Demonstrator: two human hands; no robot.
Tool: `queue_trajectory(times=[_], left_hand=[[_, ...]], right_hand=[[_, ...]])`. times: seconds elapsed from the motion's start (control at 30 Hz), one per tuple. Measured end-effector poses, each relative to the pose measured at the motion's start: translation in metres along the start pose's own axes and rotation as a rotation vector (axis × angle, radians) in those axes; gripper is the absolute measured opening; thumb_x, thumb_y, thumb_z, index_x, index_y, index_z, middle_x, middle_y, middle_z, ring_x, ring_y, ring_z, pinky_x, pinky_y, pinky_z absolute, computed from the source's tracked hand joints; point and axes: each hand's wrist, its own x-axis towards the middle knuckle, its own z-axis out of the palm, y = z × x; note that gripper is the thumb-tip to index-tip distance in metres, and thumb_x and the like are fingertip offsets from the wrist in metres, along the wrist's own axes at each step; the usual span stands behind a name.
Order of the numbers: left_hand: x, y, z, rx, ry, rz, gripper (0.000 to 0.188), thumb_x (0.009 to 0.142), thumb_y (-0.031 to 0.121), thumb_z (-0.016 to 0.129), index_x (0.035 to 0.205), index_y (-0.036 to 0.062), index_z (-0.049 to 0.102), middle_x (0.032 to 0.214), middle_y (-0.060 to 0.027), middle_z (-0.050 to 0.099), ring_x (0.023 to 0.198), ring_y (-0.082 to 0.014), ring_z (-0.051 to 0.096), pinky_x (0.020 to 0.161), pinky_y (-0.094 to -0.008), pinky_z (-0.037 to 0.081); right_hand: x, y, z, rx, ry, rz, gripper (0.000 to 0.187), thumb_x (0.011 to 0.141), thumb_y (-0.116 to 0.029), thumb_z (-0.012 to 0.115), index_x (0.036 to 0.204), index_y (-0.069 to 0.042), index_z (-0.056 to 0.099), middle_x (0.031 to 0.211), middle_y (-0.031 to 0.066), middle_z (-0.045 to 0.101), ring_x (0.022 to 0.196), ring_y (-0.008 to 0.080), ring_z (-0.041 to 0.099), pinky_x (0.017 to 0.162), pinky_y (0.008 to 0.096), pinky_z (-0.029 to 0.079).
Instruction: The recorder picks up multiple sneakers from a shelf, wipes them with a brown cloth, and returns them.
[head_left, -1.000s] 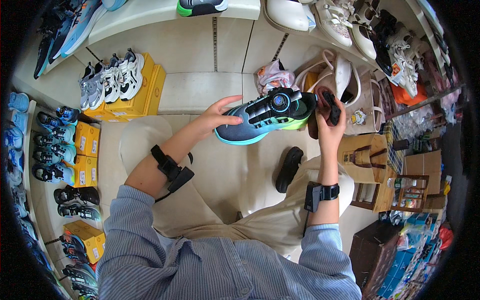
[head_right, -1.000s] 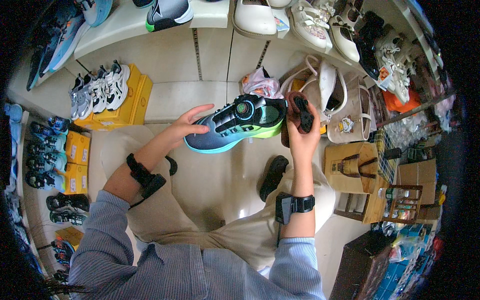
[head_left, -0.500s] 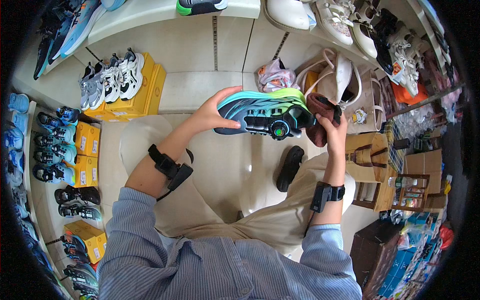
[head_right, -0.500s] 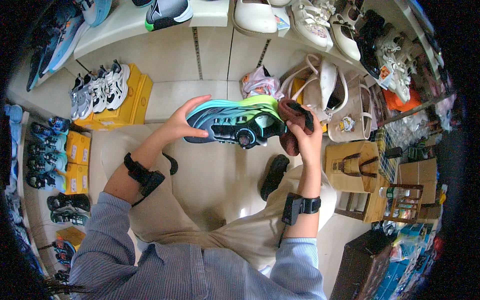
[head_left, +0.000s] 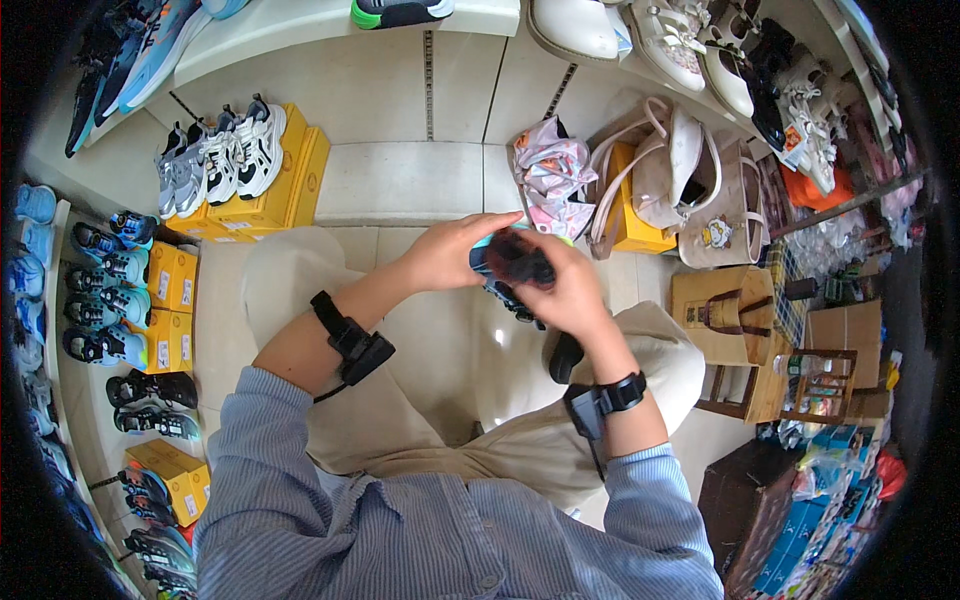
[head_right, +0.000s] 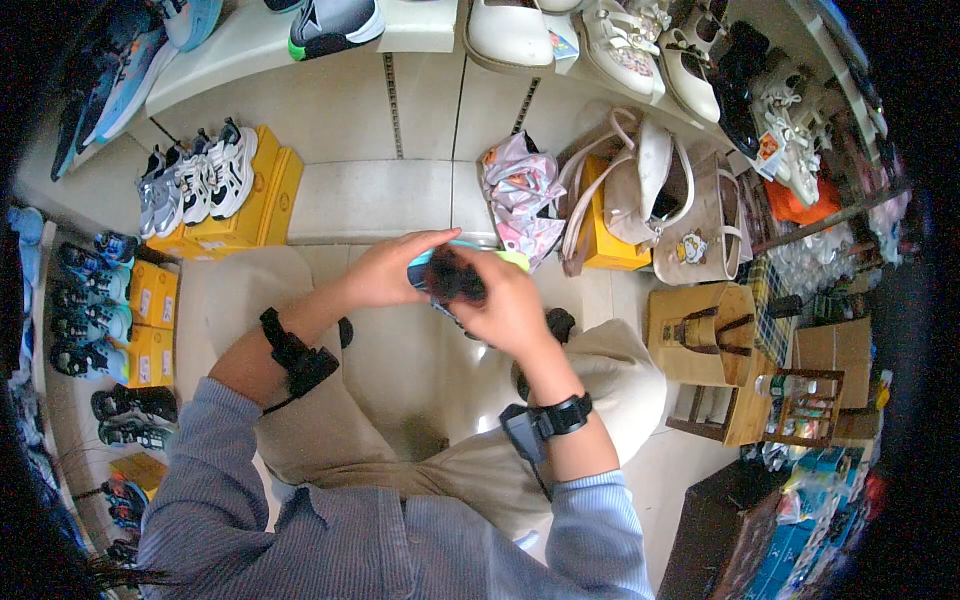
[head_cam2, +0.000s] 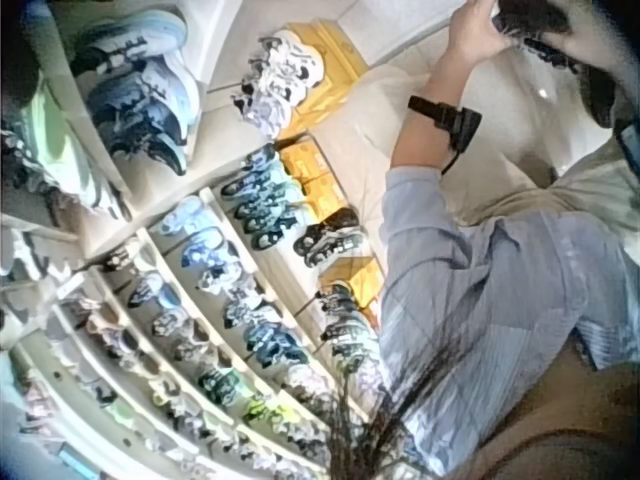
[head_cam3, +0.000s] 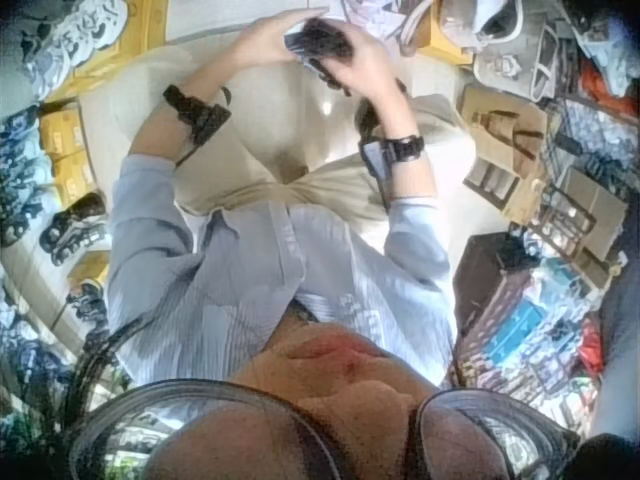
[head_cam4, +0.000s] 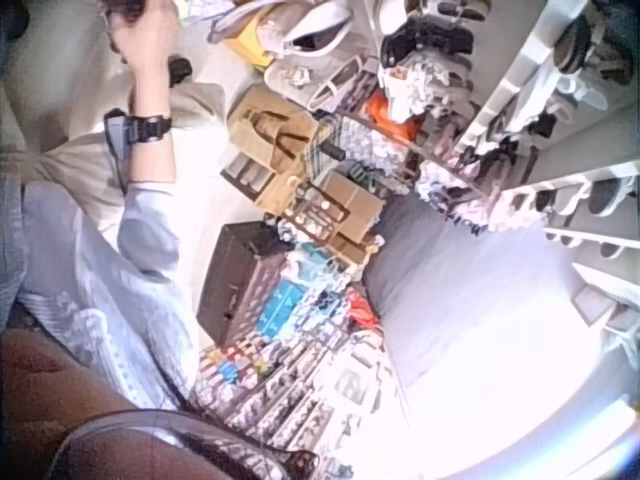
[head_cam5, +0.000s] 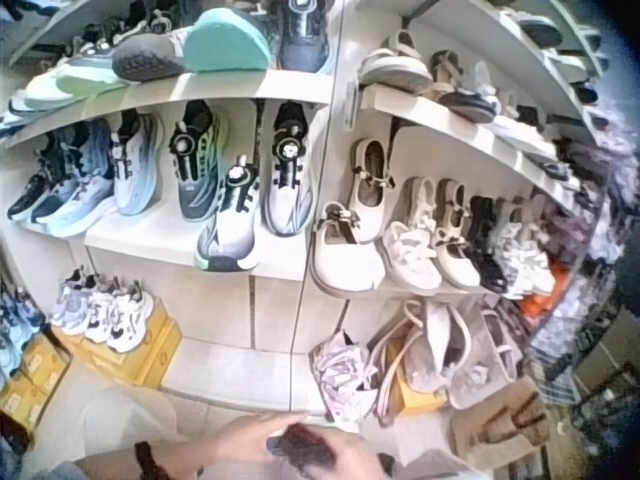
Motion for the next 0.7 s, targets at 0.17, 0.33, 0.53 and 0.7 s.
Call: queue_trajectory(times=[0.17,0.33,0.53,0.7], left_hand=[[0.004,-0.016,0.01,0.051,0.088,0.021,0.082,0.056,0.003,0.071,0.129,0.0161,0.035,0.122,-0.0097,0.047,0.106,-0.0267,0.05,0.087,-0.0337,0.044],[0.007,-0.005,0.002,0.043,0.152,-0.059,0.082,0.056,0.002,0.071,0.129,0.0117,0.036,0.125,-0.0118,0.045,0.113,-0.0241,0.046,0.093,-0.0323,0.038],[0.003,-0.003,-0.015,-0.144,0.236,-0.041,0.082,0.053,0.005,0.073,0.127,0.015,0.04,0.123,-0.0084,0.047,0.11,-0.0237,0.048,0.093,-0.0324,0.039],[0.001,-0.01,-0.027,-0.355,0.247,-0.028,0.086,0.052,0.009,0.079,0.127,0.0066,0.037,0.122,-0.0112,0.047,0.111,-0.0191,0.046,0.094,-0.0307,0.036]], right_hand=[[0.004,-0.006,0.008,-0.094,-0.1,-0.138,0.054,0.057,-0.01,0.066,0.109,-0.008,0.052,0.091,0.013,0.059,0.084,0.0322,0.057,0.074,0.039,0.045],[0.015,0.012,-0.01,-0.199,0.079,-0.093,0.052,0.061,-0.012,0.067,0.109,-0.008,0.051,0.09,0.0132,0.059,0.082,0.0318,0.057,0.072,0.0388,0.046],[0.015,0.052,-0.042,-0.332,0.187,0.196,0.047,0.065,-0.014,0.065,0.109,-0.005,0.051,0.096,0.0172,0.059,0.088,0.0334,0.057,0.076,0.0387,0.046],[0.008,0.084,-0.066,0.199,0.401,0.466,0.04,0.068,-0.012,0.066,0.103,0.0,0.053,0.089,0.0102,0.061,0.077,0.0164,0.058,0.073,0.0275,0.045]])
